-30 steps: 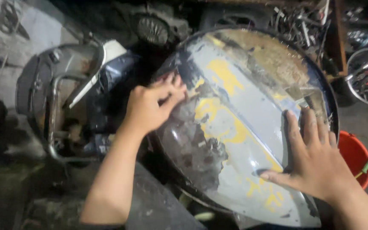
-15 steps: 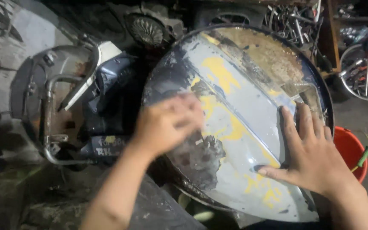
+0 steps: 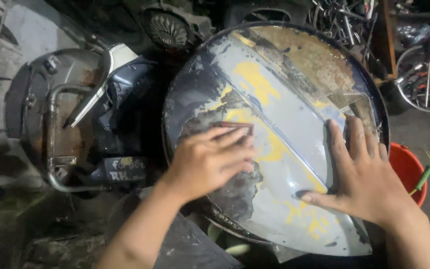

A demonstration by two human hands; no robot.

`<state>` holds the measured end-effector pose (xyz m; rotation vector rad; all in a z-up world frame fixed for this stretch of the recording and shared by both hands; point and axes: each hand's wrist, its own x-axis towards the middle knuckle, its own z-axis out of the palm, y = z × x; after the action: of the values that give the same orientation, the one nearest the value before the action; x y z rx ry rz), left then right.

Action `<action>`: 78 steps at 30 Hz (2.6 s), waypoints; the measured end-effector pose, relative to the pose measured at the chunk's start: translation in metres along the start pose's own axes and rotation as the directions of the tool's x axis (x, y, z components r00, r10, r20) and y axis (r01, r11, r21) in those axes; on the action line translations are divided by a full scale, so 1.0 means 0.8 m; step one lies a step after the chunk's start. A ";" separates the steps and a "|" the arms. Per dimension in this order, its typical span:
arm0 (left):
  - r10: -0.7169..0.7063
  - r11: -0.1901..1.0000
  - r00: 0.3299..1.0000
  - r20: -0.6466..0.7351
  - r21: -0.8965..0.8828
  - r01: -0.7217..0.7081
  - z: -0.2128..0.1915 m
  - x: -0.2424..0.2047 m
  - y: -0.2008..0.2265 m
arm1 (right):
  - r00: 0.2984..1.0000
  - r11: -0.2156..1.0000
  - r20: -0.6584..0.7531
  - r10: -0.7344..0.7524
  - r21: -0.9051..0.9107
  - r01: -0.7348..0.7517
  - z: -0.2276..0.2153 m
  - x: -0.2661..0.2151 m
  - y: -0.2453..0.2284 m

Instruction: The person sands a curved metal surface, likely a motorcycle fender, using a piece of sandpaper. They alternate between sanding and brushing the surface with a small brush to remove debris.

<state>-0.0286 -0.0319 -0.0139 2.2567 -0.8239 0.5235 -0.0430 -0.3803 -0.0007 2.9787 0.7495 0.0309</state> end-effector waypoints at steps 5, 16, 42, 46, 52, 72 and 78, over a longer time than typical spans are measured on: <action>-0.178 0.984 0.982 -0.068 -0.017 0.178 -0.030 0.004 -0.008 | 0.999 0.999 -0.027 -0.028 0.018 0.028 -0.007 -0.001 -0.006; 0.007 0.999 0.998 -0.056 0.041 -0.004 -0.007 -0.016 -0.011 | 0.993 0.994 -0.074 -0.087 0.053 0.091 -0.009 -0.005 -0.005; -0.128 0.992 0.986 -0.111 -0.013 0.127 -0.035 -0.022 -0.021 | 0.998 0.995 0.054 -0.021 0.102 0.016 -0.014 -0.005 -0.009; -0.179 0.980 0.982 -0.060 0.080 0.183 -0.030 -0.008 -0.077 | 0.997 1.000 0.075 0.007 0.019 -0.009 -0.017 0.001 -0.010; -0.174 0.982 0.977 0.122 -0.055 0.181 -0.021 0.050 -0.048 | 0.975 0.994 0.199 0.100 0.031 -0.108 -0.022 0.017 -0.007; -0.444 0.893 0.866 0.229 0.199 0.405 -0.004 0.107 -0.060 | 0.951 0.992 0.283 0.126 -0.046 -0.117 0.016 0.014 0.018; -0.392 0.898 0.874 0.289 0.327 0.295 0.018 0.113 -0.055 | 0.973 0.992 0.197 0.125 -0.030 -0.121 0.014 0.010 0.012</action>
<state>0.0684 -0.0539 0.0062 2.7284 -0.5051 0.0651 -0.0310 -0.3854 -0.0111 2.9483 0.5384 -0.2476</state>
